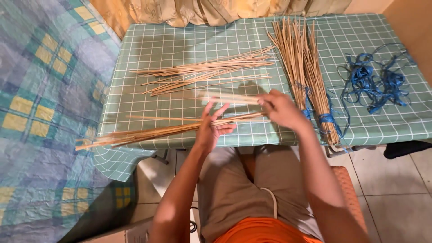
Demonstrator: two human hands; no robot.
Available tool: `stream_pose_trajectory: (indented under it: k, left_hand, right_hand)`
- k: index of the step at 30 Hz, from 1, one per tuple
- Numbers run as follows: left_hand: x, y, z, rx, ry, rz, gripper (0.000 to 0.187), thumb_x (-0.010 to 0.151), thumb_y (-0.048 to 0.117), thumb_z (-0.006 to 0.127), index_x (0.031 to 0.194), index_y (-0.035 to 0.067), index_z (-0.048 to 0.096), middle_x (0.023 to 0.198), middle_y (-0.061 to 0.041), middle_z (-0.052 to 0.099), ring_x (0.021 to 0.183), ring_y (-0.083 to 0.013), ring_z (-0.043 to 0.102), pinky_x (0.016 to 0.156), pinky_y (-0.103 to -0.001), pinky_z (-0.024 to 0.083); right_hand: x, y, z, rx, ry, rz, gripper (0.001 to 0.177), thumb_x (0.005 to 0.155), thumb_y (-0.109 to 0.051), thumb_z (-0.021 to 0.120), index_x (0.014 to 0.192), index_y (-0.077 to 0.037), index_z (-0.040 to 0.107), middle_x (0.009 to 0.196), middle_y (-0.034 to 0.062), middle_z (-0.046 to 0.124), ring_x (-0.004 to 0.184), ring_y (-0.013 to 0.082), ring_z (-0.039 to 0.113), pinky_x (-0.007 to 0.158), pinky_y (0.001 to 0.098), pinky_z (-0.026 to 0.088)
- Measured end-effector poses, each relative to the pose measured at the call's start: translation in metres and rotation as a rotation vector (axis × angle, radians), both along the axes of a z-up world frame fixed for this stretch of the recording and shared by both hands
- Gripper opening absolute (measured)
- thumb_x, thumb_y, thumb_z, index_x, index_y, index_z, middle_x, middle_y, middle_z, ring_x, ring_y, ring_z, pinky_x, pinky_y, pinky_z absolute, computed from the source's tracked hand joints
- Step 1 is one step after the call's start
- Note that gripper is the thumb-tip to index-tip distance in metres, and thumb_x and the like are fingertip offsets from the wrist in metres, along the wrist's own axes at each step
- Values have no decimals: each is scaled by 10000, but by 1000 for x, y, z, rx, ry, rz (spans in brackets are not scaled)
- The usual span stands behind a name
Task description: Organizing and bundling thin bamboo sticks using blue plastic ties on a table.
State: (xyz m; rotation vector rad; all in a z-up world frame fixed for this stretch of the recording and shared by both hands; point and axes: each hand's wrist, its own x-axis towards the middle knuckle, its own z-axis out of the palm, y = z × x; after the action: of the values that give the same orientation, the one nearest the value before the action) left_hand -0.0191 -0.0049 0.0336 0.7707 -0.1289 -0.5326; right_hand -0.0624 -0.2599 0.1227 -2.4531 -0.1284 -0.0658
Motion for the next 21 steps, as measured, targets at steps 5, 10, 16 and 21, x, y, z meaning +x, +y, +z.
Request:
stream_pose_trajectory:
  k: [5, 10, 16, 21]
  left_hand:
    - [3, -1, -16, -30, -2, -57, 518, 937, 189, 504, 1426, 247, 343, 1536, -240, 468, 819, -446, 751, 667, -418, 697]
    - [19, -6, -42, -58, 37, -90, 317, 997, 302, 514, 1269, 257, 358, 1470, -240, 543, 782, -459, 750, 632, -428, 693]
    - [20, 0, -38, -60, 54, 52, 307, 1034, 317, 502, 1315, 227, 420, 1319, -232, 665, 803, -410, 763, 654, -394, 704]
    - [20, 8, -34, -119, 118, 156, 276, 1022, 251, 506, 1295, 213, 493, 1356, -233, 644, 819, -388, 767, 672, -361, 704]
  right_hand:
    - [-8, 28, -25, -178, -193, 82, 173, 950, -154, 627, 1004, -101, 782, 868, 174, 602, 848, 466, 650, 768, 511, 536]
    - [-5, 32, -54, -149, -253, 66, 166, 956, -246, 627, 874, -209, 766, 883, 69, 579, 881, 356, 614, 844, 449, 493]
    - [-8, 19, -69, -152, -375, -141, 408, 890, -404, 766, 1281, -289, 748, 1072, 9, 582, 1054, 250, 558, 980, 452, 395]
    - [-17, 12, -69, 314, -542, -285, 514, 879, -44, 848, 1366, -45, 685, 1021, 174, 598, 889, 306, 644, 781, 386, 547]
